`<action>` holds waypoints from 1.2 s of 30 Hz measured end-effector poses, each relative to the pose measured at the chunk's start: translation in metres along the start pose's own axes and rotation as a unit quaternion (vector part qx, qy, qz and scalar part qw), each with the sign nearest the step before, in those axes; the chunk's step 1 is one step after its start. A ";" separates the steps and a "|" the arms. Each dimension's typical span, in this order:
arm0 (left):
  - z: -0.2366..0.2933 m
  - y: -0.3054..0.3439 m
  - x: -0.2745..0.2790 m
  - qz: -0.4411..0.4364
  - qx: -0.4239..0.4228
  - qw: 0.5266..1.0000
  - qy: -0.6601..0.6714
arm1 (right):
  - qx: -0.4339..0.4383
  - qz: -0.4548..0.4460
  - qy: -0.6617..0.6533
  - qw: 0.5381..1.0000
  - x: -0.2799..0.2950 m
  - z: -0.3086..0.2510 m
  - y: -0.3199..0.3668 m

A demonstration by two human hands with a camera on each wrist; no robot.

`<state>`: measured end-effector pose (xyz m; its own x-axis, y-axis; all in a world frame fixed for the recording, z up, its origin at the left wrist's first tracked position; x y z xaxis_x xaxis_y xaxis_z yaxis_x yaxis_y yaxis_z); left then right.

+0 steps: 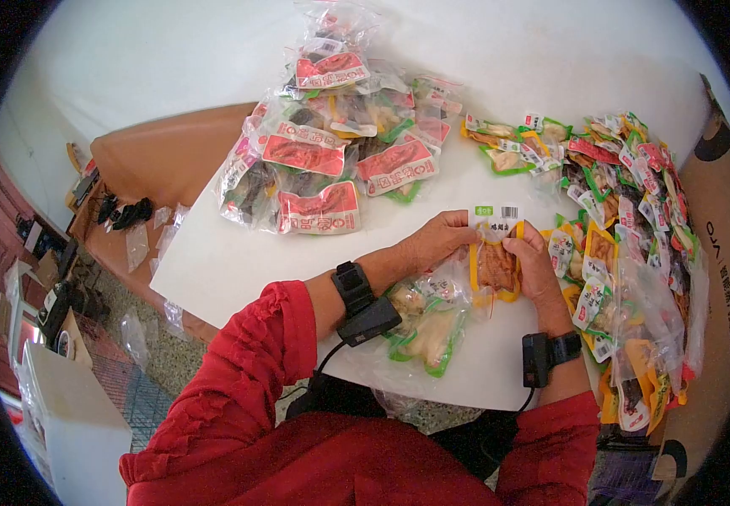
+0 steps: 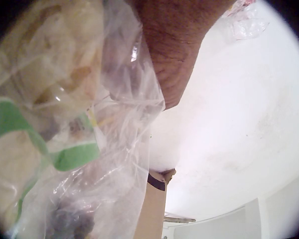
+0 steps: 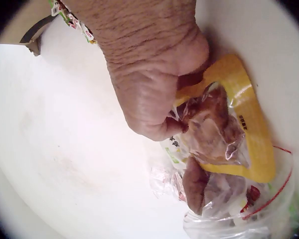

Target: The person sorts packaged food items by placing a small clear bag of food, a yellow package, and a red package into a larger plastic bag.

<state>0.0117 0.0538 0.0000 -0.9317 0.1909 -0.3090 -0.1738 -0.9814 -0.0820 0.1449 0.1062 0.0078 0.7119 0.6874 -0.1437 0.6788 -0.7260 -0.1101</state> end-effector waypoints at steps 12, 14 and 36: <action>0.002 0.002 -0.001 0.014 0.010 1.000 -0.006 | -0.022 -0.006 0.006 1.000 0.008 0.009 -0.002; -0.005 -0.001 0.004 0.013 0.004 1.000 0.000 | -0.023 -0.008 0.005 1.000 0.009 0.010 -0.002; -0.001 0.000 0.000 0.000 -0.001 1.000 -0.011 | 0.002 0.005 0.058 0.998 0.005 0.004 -0.001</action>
<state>0.0122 0.0535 -0.0004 -0.9385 0.1898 -0.2885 -0.1728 -0.9814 -0.0835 0.1470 0.1104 0.0030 0.7341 0.6783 -0.0306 0.6718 -0.7322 -0.1125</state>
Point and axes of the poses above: each hand's wrist, its own y-axis away from the middle knuckle, its own x-axis out of the back of the hand, z = x × y, the point moved 5 cm from there along -y, towards the middle knuckle, and after that the axes turned 2 degrees about y, right-handed, at the moved point
